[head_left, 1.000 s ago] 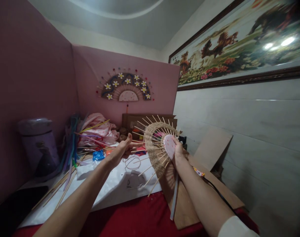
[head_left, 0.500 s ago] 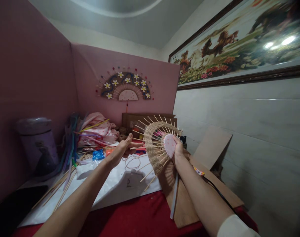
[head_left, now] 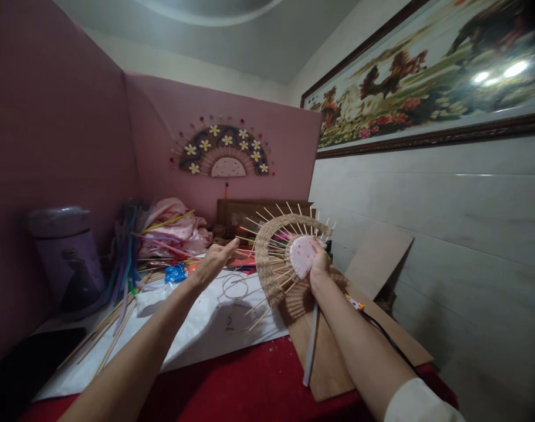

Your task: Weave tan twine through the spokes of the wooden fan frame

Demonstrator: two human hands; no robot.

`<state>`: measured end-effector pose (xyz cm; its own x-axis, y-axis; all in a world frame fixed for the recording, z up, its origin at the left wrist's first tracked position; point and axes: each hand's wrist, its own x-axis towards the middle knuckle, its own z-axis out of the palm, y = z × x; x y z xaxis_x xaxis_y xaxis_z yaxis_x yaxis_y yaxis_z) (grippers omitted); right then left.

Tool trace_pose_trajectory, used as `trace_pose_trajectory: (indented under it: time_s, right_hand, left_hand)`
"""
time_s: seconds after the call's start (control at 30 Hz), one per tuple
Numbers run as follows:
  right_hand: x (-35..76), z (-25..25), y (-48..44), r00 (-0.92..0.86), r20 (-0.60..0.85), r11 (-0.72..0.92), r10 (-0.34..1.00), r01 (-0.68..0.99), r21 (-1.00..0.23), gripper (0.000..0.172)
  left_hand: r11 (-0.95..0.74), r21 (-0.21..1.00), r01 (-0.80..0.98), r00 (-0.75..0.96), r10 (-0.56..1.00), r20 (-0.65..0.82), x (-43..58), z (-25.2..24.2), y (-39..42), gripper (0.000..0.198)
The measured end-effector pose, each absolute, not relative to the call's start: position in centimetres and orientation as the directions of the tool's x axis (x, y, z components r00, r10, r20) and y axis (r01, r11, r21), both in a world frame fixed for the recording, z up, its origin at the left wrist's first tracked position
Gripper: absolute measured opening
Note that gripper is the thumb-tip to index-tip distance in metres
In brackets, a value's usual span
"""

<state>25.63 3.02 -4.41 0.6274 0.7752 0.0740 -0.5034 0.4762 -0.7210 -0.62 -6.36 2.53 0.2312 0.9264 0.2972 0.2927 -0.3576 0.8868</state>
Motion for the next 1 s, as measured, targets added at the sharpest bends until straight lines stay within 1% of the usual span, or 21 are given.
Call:
trace_pose_trajectory:
  time_s: [0.07,0.13,0.2,0.3,0.37,0.47,0.6,0.7,0.77,0.87,1.0]
  right_hand:
    - [25.4,-4.0,2.6,0.689,0.003,0.469,0.725,-0.491,-0.734,0.033]
    - [25.3,-3.7,2.2,0.726,-0.035,0.460,0.687,-0.471,-0.753,0.033]
    - [25.2,-3.4,1.9,0.743,-0.047,0.454,0.667,-0.456,-0.766,0.031]
    - [25.1,-3.3,1.7,0.752,-0.049,0.459,0.657,-0.451,-0.766,0.031]
    - [25.1,-3.3,1.7,0.743,-0.039,0.461,0.668,-0.454,-0.762,0.032]
    - [25.1,-3.5,1.8,0.729,-0.008,0.469,0.685,-0.449,-0.761,0.032]
    - [25.1,-3.7,1.9,0.734,0.025,0.504,0.679,-0.441,-0.743,0.034]
    - [25.0,-3.7,1.9,0.738,0.028,0.511,0.675,-0.439,-0.739,0.033]
    - [25.0,-3.7,1.9,0.740,0.010,0.506,0.672,-0.450,-0.736,0.033]
    - [24.9,-3.7,2.0,0.744,-0.034,0.496,0.668,-0.478,-0.725,0.036]
    - [24.8,-3.8,2.0,0.730,-0.023,0.505,0.683,-0.495,-0.707,0.037]
  left_hand:
    - [-0.382,0.879,0.286,0.232,0.918,0.323,-0.5,2.6,-6.4,0.069]
    - [-0.402,0.864,0.303,0.229,0.911,0.343,-0.3,2.7,-6.5,0.068]
    - [-0.434,0.817,0.380,0.218,0.900,0.376,-0.3,2.8,-6.6,0.064]
    - [-0.466,0.694,0.549,0.187,0.877,0.442,-0.3,3.0,-6.7,0.052]
    - [-0.464,0.646,0.606,0.184,0.872,0.454,-0.3,3.0,-6.7,0.046]
    - [-0.474,0.668,0.574,0.235,0.877,0.420,-0.3,2.7,-6.3,0.040]
    - [-0.476,0.763,0.437,0.314,0.876,0.366,-0.2,1.9,-5.5,0.029]
    - [-0.460,0.790,0.406,0.330,0.880,0.342,-0.2,1.4,-4.9,0.028]
    - [-0.462,0.766,0.446,0.326,0.881,0.341,-0.3,1.3,-4.9,0.029]
    - [-0.503,0.694,0.516,0.325,0.864,0.384,-0.2,1.4,-5.2,0.028]
    - [-0.562,0.607,0.562,0.345,0.826,0.446,0.1,1.6,-6.3,0.028]
